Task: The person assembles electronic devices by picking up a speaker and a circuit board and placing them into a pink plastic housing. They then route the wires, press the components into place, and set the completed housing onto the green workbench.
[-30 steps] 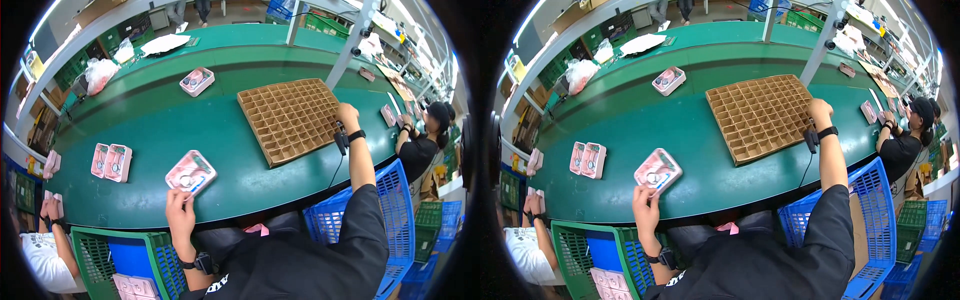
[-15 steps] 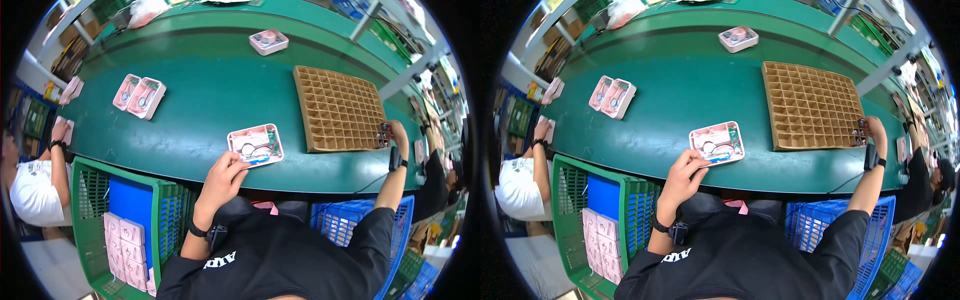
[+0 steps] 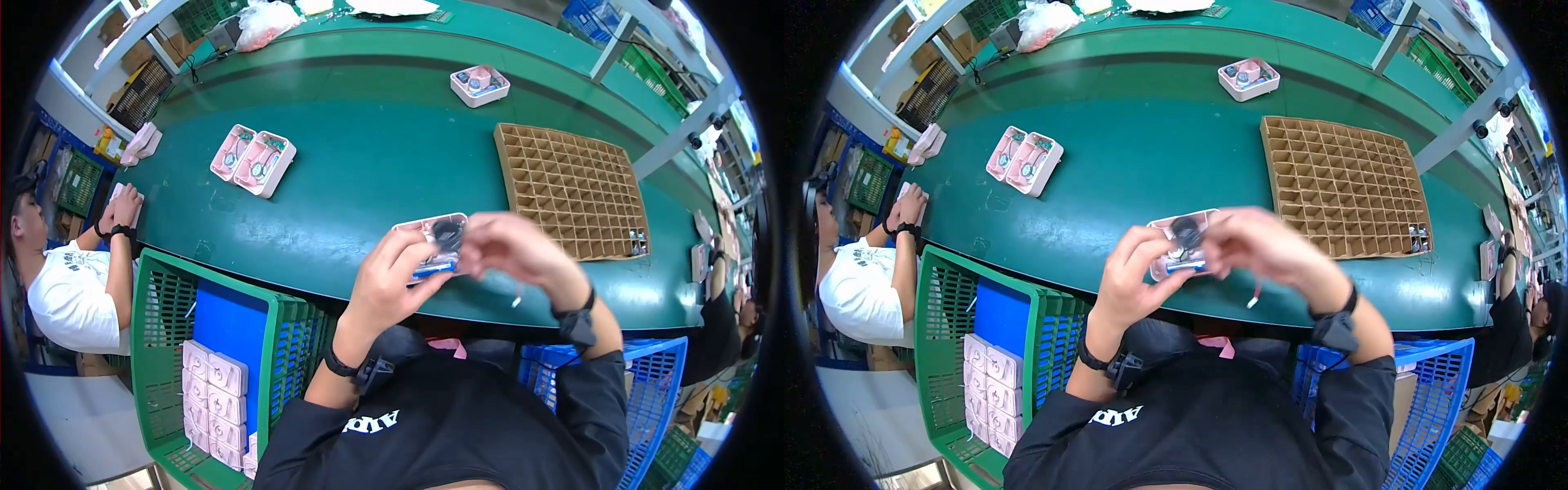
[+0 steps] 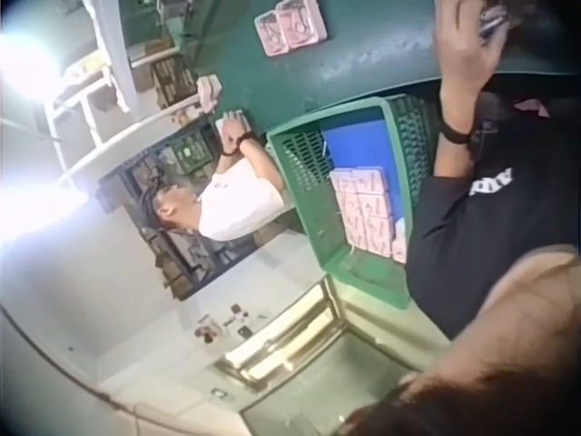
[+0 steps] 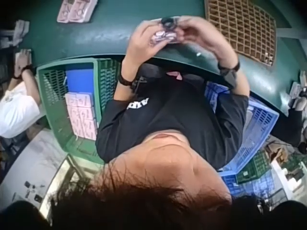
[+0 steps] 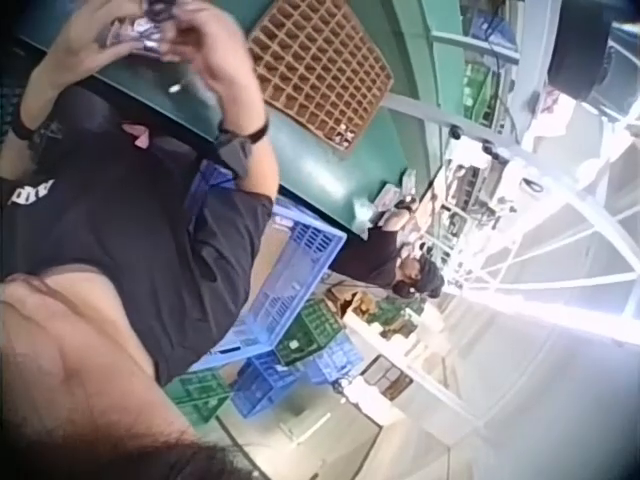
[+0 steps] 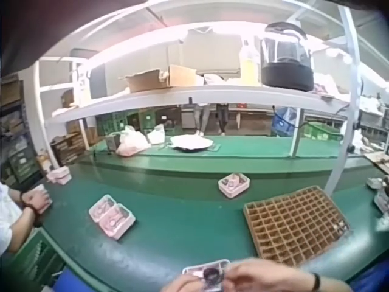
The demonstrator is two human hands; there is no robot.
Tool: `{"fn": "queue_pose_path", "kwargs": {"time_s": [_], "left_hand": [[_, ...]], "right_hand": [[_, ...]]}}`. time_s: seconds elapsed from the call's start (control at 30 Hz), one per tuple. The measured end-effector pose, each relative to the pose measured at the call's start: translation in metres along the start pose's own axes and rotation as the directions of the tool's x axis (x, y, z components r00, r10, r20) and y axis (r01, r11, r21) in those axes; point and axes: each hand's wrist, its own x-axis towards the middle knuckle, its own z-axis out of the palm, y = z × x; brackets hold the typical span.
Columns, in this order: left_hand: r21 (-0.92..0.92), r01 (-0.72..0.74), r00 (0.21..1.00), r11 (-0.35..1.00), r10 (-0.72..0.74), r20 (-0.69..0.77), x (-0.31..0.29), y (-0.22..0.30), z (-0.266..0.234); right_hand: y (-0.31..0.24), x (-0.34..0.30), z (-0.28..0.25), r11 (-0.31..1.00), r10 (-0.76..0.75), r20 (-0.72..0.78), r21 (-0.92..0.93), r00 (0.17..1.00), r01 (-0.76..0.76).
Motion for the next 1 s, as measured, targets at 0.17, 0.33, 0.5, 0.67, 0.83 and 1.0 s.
{"fn": "queue_pose_path", "kwargs": {"time_s": [0.17, 0.33, 0.5, 0.67, 0.83, 1.0], "left_hand": [[0.099, 0.032, 0.998, 0.995, -0.038, 0.057, -0.025, -0.014, -0.03], [0.123, -0.054, 0.998, 0.991, 0.053, 0.014, -0.016, -0.002, -0.042], [0.186, -0.154, 0.988, 0.97, 0.146, 0.054, -0.012, 0.003, -0.037], [0.19, -0.152, 0.988, 0.97, 0.15, 0.029, -0.005, -0.001, -0.027], [0.214, -0.015, 0.998, 0.977, 0.002, 0.063, -0.007, -0.02, -0.02], [0.259, 0.135, 0.976, 0.956, -0.173, 0.13, -0.005, -0.049, -0.008]], "right_hand": [[0.031, 0.019, 0.022, 0.938, 0.102, 0.272, 0.295, 0.957, -0.184], [0.039, 0.02, 0.031, 0.913, 0.137, 0.315, 0.327, 0.939, -0.242], [0.046, 0.03, 0.018, 0.866, 0.087, 0.41, 0.419, 0.908, -0.272], [0.053, 0.035, 0.006, 0.852, 0.062, 0.412, 0.452, 0.909, -0.263], [0.048, 0.028, -0.004, 0.98, -0.101, -0.155, 0.153, 0.983, 0.125], [0.063, 0.021, -0.056, 0.733, -0.571, -0.232, -0.576, 0.787, 0.362]]}}
